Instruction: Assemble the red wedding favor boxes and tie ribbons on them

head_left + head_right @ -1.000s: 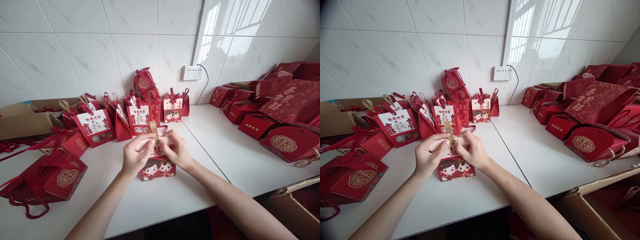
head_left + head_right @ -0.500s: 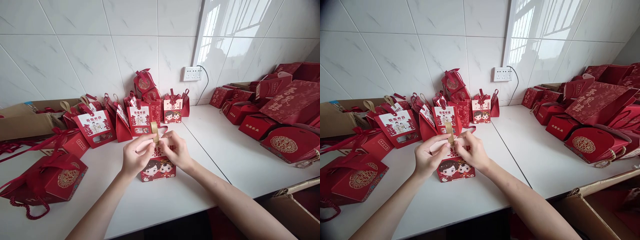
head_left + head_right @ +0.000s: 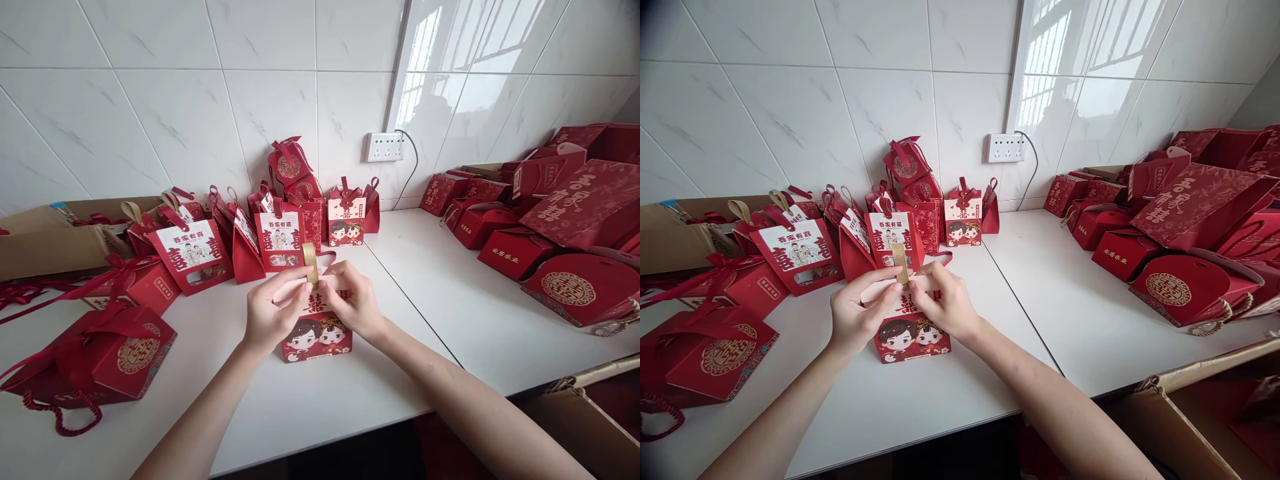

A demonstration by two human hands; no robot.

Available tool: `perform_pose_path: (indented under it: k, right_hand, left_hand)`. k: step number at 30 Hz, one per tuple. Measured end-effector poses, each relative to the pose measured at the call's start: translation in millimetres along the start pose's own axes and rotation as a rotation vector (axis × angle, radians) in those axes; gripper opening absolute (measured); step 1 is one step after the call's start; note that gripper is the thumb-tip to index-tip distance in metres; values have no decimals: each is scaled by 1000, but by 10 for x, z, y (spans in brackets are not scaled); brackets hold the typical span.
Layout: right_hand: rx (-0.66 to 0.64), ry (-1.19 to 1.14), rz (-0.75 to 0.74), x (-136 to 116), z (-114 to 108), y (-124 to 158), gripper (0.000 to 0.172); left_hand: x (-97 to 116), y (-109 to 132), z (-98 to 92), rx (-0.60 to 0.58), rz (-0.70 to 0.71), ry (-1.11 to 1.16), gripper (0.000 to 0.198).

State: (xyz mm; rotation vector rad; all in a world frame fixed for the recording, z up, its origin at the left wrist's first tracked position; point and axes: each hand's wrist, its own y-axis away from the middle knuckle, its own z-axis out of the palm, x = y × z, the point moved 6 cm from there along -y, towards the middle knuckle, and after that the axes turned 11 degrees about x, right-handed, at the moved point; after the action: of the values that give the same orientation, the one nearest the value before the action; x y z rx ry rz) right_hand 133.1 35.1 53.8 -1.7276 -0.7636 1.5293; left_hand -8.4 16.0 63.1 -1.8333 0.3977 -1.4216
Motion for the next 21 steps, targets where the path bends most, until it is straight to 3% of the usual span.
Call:
perform_pose_path:
  k: [15, 21]
  right_hand:
    - [-7, -9, 18, -7, 3, -5, 11]
    - [0, -12, 3, -16, -1, -2, 12]
  left_hand:
    - [-40, 20, 21, -25, -64, 64, 21]
    - [-15, 23, 8, -25, -29, 111, 25]
